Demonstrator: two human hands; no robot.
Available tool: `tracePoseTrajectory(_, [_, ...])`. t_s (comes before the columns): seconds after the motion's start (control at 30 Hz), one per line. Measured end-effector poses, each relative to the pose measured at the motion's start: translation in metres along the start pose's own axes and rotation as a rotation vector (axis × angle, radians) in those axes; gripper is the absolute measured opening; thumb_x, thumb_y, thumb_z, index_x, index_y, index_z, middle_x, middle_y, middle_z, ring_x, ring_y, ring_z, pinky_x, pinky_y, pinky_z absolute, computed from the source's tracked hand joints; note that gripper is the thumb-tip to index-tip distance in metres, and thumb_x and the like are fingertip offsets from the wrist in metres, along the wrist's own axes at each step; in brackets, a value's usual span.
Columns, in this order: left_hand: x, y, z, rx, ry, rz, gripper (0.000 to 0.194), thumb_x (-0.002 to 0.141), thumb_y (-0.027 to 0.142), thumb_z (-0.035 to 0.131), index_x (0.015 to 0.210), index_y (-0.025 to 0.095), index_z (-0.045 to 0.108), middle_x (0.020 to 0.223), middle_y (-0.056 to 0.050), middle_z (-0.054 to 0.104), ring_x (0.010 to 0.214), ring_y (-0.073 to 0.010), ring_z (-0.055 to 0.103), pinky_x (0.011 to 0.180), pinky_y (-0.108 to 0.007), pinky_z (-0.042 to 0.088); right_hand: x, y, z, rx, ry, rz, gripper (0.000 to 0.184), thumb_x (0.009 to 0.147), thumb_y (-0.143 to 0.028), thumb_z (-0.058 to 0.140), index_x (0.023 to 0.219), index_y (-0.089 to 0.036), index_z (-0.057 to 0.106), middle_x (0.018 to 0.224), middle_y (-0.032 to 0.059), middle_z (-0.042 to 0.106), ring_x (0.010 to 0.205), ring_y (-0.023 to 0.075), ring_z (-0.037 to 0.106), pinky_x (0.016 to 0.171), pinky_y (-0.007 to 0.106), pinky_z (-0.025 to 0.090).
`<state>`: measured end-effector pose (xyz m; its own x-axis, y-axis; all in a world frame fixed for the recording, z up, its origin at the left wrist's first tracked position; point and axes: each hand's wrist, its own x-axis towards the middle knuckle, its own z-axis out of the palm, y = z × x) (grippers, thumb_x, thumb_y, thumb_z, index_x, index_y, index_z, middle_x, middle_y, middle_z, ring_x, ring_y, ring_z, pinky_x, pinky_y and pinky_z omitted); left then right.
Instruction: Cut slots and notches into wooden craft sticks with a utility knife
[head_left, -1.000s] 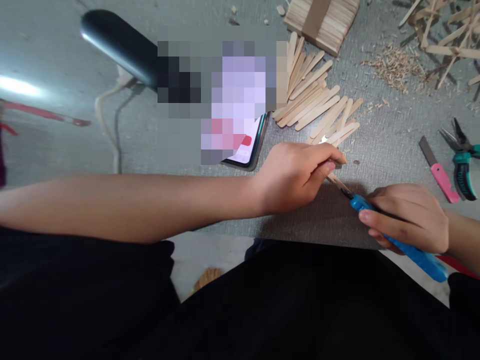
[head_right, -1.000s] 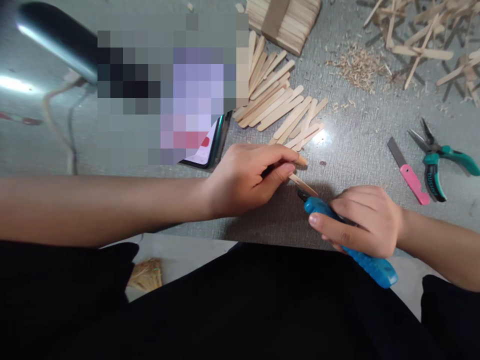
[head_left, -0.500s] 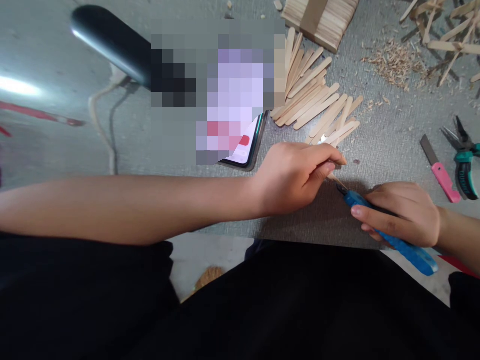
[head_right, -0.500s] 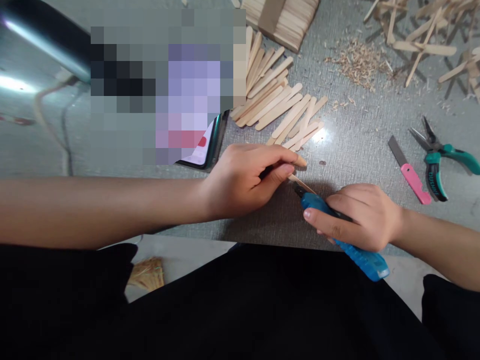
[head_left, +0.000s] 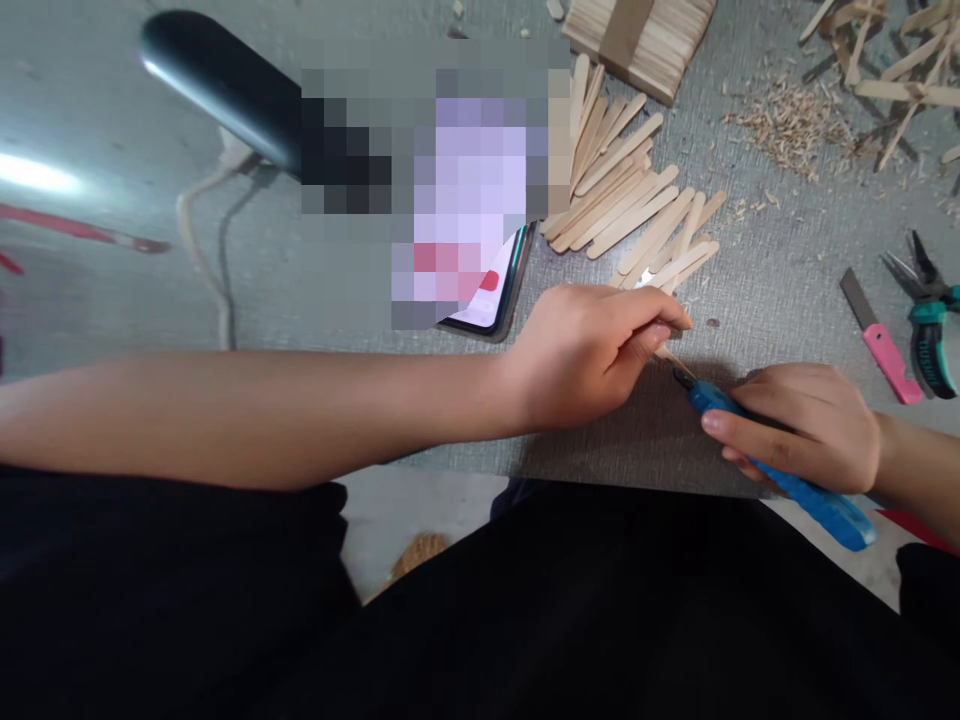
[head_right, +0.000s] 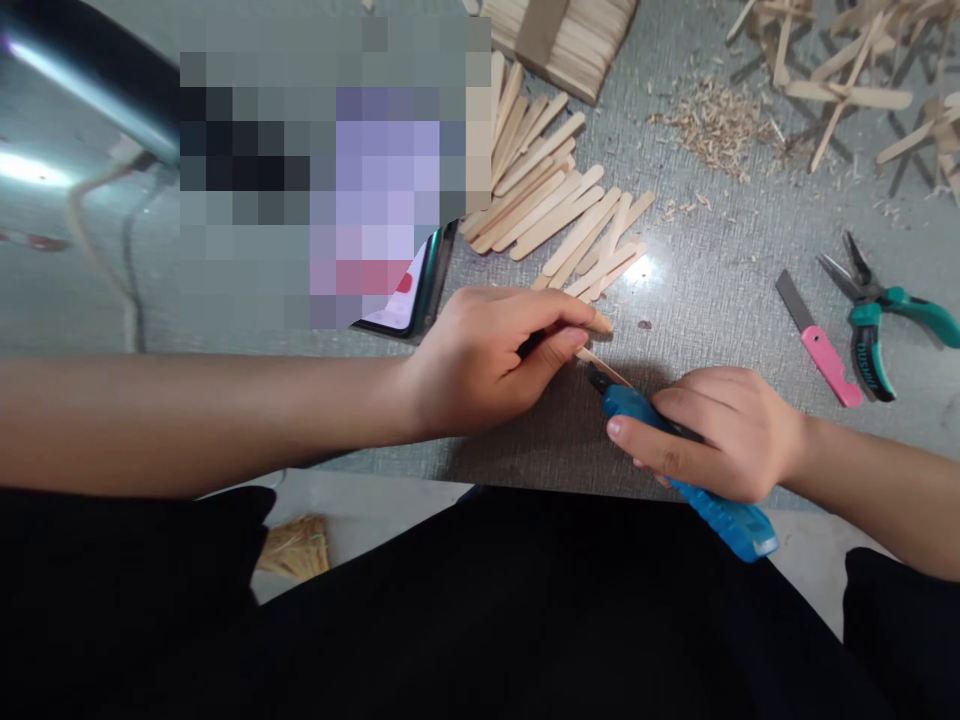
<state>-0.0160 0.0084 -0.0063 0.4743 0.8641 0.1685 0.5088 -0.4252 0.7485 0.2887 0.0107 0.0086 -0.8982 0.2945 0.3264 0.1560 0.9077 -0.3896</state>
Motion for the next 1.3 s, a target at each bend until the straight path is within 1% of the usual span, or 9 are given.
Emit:
tracePoseTrajectory(0.3, [0.001, -0.001, 0.001, -0.017, 0.036, 0.029, 0.024, 0.111, 0.018, 0.055, 0.12, 0.017, 0.078, 0.097, -0.002, 0.086, 0.082, -0.0145, 0.08, 0.08, -0.025, 0.056, 0.011, -0.001, -0.006, 0.014, -0.052, 0.022, 0.039, 0.111, -0.02, 0.061, 0.148, -0.02, 0.053, 0.098, 0.002, 0.077, 0.079, 0.0183, 0.072, 0.071, 0.032, 0.058])
tracePoseTrajectory(0.47, [0.002, -0.001, 0.003, -0.038, 0.036, 0.024, 0.023, 0.109, 0.019, 0.059, 0.12, 0.018, 0.079, 0.095, -0.002, 0.086, 0.08, -0.0145, 0.08, 0.079, -0.025, 0.056, 0.017, -0.003, -0.008, 0.105, 0.022, 0.078, 0.034, 0.11, -0.019, 0.058, 0.144, -0.017, 0.056, 0.097, 0.0057, 0.079, 0.079, 0.0199, 0.076, 0.072, 0.034, 0.064])
tracePoseTrajectory(0.6, [0.003, -0.001, 0.003, -0.06, 0.052, 0.03, 0.022, 0.108, 0.016, 0.06, 0.118, 0.018, 0.079, 0.095, -0.001, 0.086, 0.078, -0.0134, 0.08, 0.076, -0.024, 0.056, 0.019, -0.002, -0.007, 0.172, 0.052, 0.105, 0.037, 0.109, -0.017, 0.058, 0.146, -0.016, 0.055, 0.094, 0.0074, 0.08, 0.079, 0.0223, 0.079, 0.07, 0.036, 0.067])
tracePoseTrajectory(0.77, [0.002, 0.001, 0.004, -0.079, 0.133, 0.094, 0.019, 0.107, 0.013, 0.061, 0.114, 0.017, 0.079, 0.089, 0.0, 0.084, 0.074, -0.0123, 0.078, 0.071, -0.023, 0.056, 0.015, -0.001, -0.01, 0.067, 0.032, 0.034, 0.034, 0.108, -0.02, 0.061, 0.142, -0.022, 0.06, 0.089, 0.0026, 0.079, 0.071, 0.0201, 0.075, 0.063, 0.036, 0.063])
tracePoseTrajectory(0.9, [0.002, 0.003, 0.003, -0.067, 0.157, 0.071, 0.018, 0.106, 0.011, 0.063, 0.113, 0.014, 0.079, 0.087, -0.002, 0.083, 0.067, -0.0125, 0.074, 0.065, -0.025, 0.056, 0.01, -0.003, -0.013, 0.088, 0.153, -0.081, 0.024, 0.107, -0.019, 0.063, 0.131, -0.017, 0.068, 0.088, 0.0059, 0.077, 0.072, 0.0189, 0.071, 0.065, 0.036, 0.062])
tracePoseTrajectory(0.97, [0.002, 0.004, 0.003, -0.08, 0.16, 0.063, 0.019, 0.105, 0.011, 0.062, 0.112, 0.014, 0.079, 0.088, -0.003, 0.083, 0.066, -0.0133, 0.074, 0.065, -0.027, 0.057, 0.009, -0.005, -0.011, 0.063, 0.139, -0.089, 0.023, 0.107, -0.021, 0.064, 0.129, -0.017, 0.069, 0.087, 0.0062, 0.077, 0.073, 0.0191, 0.071, 0.066, 0.036, 0.063])
tracePoseTrajectory(1.13, [0.001, 0.003, 0.003, -0.083, 0.14, 0.051, 0.02, 0.107, 0.012, 0.06, 0.113, 0.017, 0.079, 0.091, -0.002, 0.084, 0.071, -0.013, 0.076, 0.069, -0.026, 0.06, 0.011, -0.004, -0.008, 0.031, 0.104, 0.002, 0.026, 0.109, -0.022, 0.064, 0.134, -0.024, 0.067, 0.091, 0.0024, 0.08, 0.072, 0.0179, 0.074, 0.065, 0.034, 0.062])
tracePoseTrajectory(1.23, [0.001, 0.002, 0.004, -0.08, 0.158, 0.093, 0.019, 0.106, 0.01, 0.061, 0.113, 0.014, 0.078, 0.092, -0.002, 0.084, 0.074, -0.0127, 0.078, 0.069, -0.025, 0.058, 0.014, -0.003, -0.012, 0.019, 0.025, 0.004, 0.027, 0.108, -0.022, 0.064, 0.135, -0.024, 0.065, 0.091, 0.0025, 0.081, 0.073, 0.0182, 0.075, 0.065, 0.034, 0.063])
tracePoseTrajectory(1.3, [0.002, 0.002, 0.004, -0.086, 0.161, 0.114, 0.018, 0.106, 0.009, 0.062, 0.113, 0.012, 0.078, 0.092, -0.003, 0.084, 0.075, -0.014, 0.078, 0.069, -0.026, 0.058, 0.016, -0.003, -0.014, 0.002, 0.038, 0.006, 0.025, 0.11, -0.023, 0.062, 0.134, -0.023, 0.065, 0.087, 0.002, 0.08, 0.071, 0.0178, 0.073, 0.063, 0.034, 0.062])
